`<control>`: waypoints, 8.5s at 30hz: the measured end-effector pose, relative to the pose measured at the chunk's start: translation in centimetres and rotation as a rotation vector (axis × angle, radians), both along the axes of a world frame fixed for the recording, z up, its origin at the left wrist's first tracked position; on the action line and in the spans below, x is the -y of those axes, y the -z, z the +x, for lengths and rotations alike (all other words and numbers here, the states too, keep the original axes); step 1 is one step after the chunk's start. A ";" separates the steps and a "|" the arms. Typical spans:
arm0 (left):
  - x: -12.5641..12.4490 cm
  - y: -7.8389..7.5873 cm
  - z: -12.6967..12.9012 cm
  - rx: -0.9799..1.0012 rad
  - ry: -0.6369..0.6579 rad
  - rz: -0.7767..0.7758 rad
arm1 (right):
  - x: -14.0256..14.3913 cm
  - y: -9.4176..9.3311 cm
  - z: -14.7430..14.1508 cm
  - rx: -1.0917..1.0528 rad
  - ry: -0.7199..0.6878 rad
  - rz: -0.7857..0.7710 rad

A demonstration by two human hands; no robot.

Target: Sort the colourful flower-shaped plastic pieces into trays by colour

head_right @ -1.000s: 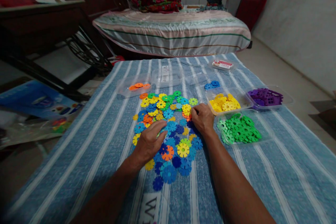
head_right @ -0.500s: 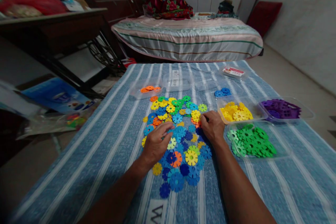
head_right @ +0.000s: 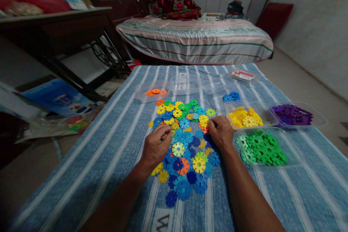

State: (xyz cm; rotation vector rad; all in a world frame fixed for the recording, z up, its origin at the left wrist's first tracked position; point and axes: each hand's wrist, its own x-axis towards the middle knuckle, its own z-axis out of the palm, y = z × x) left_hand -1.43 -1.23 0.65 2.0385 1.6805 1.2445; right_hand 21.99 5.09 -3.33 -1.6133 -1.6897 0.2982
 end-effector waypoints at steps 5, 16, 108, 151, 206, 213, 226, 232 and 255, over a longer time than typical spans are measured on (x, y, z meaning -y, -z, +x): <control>-0.2 -0.4 -0.6 -0.037 0.002 -0.011 | 0.0 0.0 0.0 0.000 0.002 -0.014; -0.8 -1.1 -2.4 -0.010 -0.051 -0.116 | 0.0 0.1 0.0 -0.002 -0.002 0.015; -3.8 -3.1 1.4 0.018 -0.011 -0.175 | -0.9 0.8 -0.4 0.000 -0.021 0.075; -4.4 -2.5 -3.0 -0.807 0.069 -0.302 | -0.8 0.6 -0.4 -0.015 0.009 0.039; -8.3 -7.3 10.8 0.436 0.389 -0.340 | -1.2 0.8 -0.3 0.009 0.001 0.024; -6.1 -6.5 8.9 0.065 0.377 -0.362 | -1.1 0.6 -0.5 0.028 0.018 0.037; 1.0 -4.0 6.1 -0.750 0.571 -0.559 | -1.1 0.8 -0.3 0.037 0.009 0.040; 0.7 -4.0 6.2 -0.719 0.594 -0.612 | -1.1 0.8 -0.3 0.039 0.018 0.056; -2.9 -5.7 6.7 0.123 0.443 -0.744 | -1.0 0.6 -0.3 0.025 0.016 0.052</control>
